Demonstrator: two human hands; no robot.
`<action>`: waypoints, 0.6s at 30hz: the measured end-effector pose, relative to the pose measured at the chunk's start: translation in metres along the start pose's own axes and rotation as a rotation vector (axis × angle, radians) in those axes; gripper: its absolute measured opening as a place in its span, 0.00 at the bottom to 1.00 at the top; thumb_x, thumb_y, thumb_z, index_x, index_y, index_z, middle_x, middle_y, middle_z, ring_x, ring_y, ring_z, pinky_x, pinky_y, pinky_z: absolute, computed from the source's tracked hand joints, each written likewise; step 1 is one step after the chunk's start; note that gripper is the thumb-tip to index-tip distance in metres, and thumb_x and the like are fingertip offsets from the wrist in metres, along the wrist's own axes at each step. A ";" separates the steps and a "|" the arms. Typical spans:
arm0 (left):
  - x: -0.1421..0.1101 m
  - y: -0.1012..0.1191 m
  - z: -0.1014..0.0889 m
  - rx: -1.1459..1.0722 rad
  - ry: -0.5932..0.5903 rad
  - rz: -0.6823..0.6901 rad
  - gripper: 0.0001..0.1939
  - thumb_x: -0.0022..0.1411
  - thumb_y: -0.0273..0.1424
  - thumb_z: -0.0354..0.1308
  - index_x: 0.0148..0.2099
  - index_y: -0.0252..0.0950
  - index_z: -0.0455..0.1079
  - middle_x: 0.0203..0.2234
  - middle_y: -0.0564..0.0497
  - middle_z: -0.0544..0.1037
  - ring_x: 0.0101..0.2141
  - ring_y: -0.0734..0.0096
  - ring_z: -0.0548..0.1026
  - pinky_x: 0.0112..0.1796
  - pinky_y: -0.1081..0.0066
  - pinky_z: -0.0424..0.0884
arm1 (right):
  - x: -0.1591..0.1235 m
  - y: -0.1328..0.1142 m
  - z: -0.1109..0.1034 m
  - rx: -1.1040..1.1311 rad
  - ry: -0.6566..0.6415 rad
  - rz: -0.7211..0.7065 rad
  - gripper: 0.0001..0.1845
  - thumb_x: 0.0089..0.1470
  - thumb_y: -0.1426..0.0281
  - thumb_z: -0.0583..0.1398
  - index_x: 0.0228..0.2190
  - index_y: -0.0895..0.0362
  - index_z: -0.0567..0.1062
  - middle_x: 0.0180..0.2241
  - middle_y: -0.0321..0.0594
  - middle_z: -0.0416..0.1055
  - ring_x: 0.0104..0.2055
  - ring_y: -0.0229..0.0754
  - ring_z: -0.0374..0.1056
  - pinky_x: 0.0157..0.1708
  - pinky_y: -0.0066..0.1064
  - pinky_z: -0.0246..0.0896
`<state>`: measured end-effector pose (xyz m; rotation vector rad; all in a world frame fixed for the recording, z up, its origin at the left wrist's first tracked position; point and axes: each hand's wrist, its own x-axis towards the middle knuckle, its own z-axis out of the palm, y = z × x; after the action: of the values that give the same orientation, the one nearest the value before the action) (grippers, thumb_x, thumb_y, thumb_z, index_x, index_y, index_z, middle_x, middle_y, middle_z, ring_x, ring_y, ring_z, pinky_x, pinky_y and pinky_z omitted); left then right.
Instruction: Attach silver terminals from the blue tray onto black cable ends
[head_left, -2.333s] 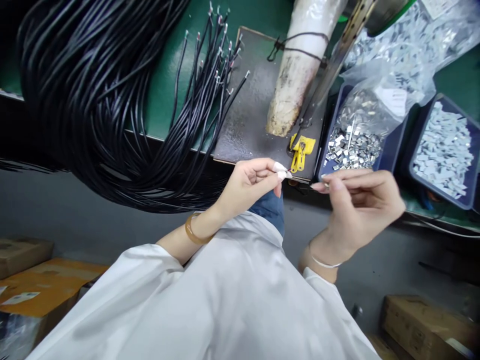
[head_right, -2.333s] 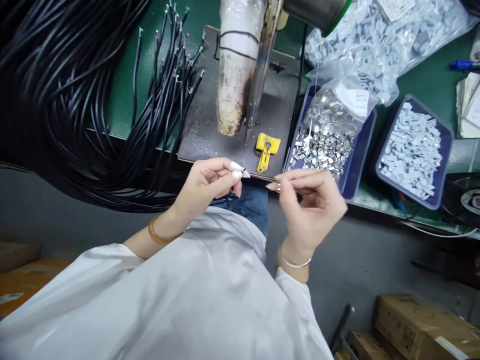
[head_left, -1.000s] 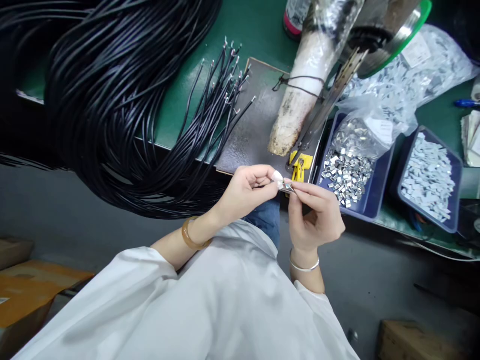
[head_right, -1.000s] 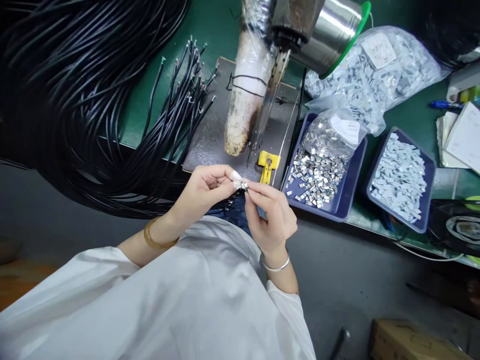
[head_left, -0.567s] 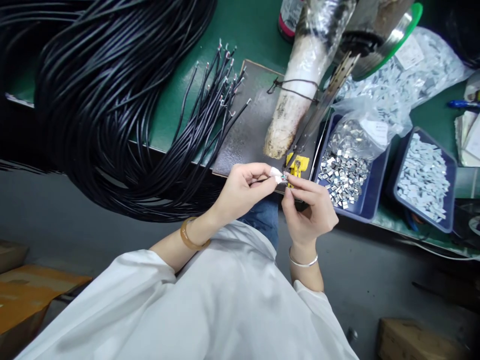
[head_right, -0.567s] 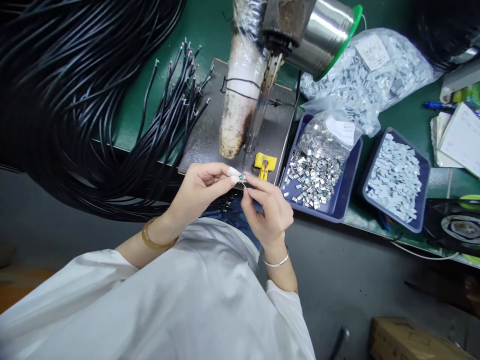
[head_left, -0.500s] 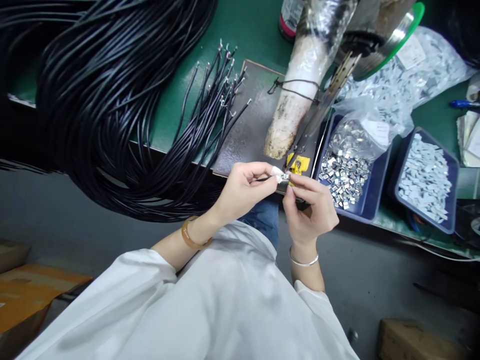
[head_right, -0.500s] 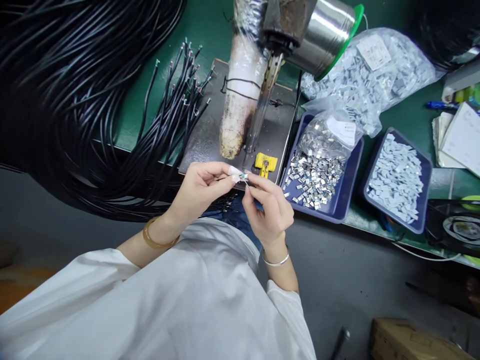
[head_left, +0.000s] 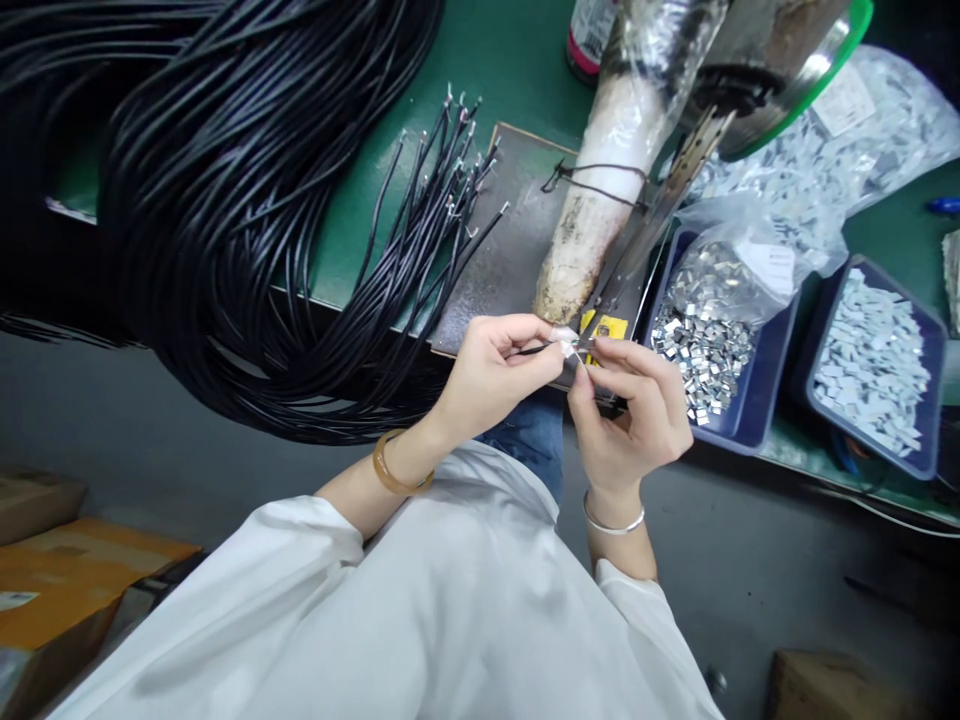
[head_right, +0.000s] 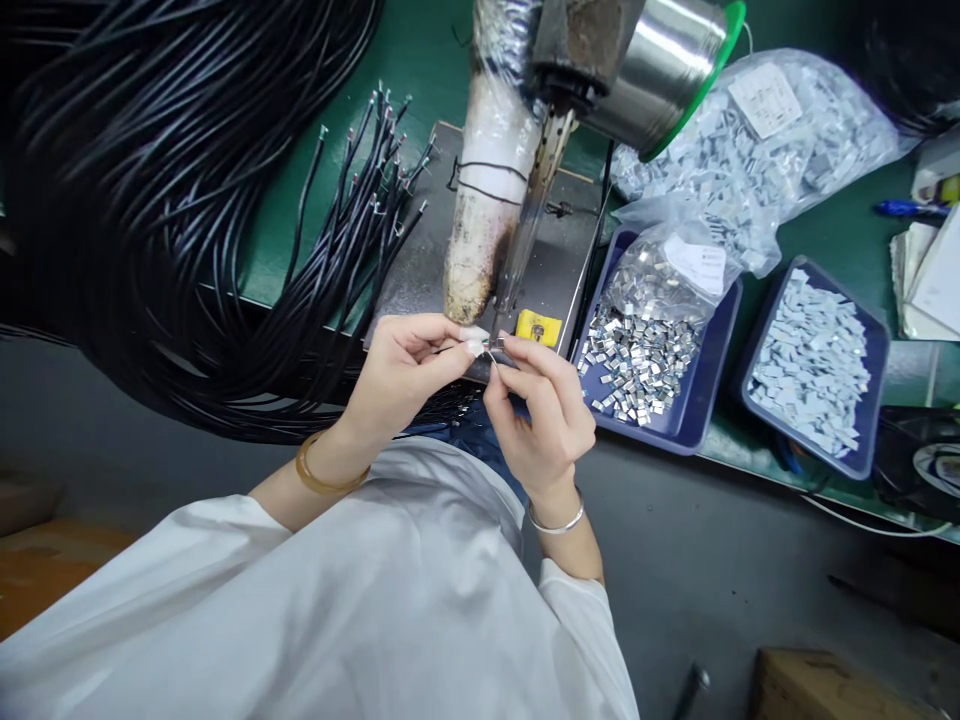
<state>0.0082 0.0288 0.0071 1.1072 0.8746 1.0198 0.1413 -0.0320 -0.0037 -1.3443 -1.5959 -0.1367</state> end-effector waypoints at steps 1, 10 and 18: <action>0.000 0.000 0.000 0.007 -0.003 0.000 0.04 0.53 0.27 0.65 0.28 0.32 0.78 0.20 0.54 0.76 0.22 0.80 0.69 0.25 0.79 0.67 | 0.000 0.000 0.000 0.007 0.005 -0.001 0.10 0.54 0.78 0.65 0.37 0.52 0.74 0.44 0.39 0.78 0.45 0.42 0.77 0.40 0.36 0.79; -0.003 -0.001 0.000 0.087 0.007 0.028 0.05 0.53 0.28 0.65 0.29 0.31 0.79 0.17 0.55 0.70 0.18 0.84 0.59 0.19 0.80 0.56 | 0.002 0.001 -0.002 -0.037 -0.008 -0.008 0.11 0.54 0.78 0.66 0.37 0.52 0.76 0.41 0.36 0.79 0.42 0.41 0.77 0.41 0.36 0.77; -0.001 -0.001 -0.001 0.044 -0.034 -0.008 0.04 0.52 0.27 0.65 0.29 0.31 0.79 0.22 0.52 0.76 0.20 0.82 0.64 0.21 0.81 0.60 | -0.001 -0.002 0.000 -0.003 0.013 -0.015 0.11 0.52 0.79 0.66 0.35 0.53 0.75 0.41 0.38 0.80 0.42 0.42 0.78 0.39 0.34 0.78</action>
<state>0.0068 0.0280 0.0061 1.1536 0.8777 0.9765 0.1394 -0.0341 -0.0035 -1.3314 -1.5957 -0.1571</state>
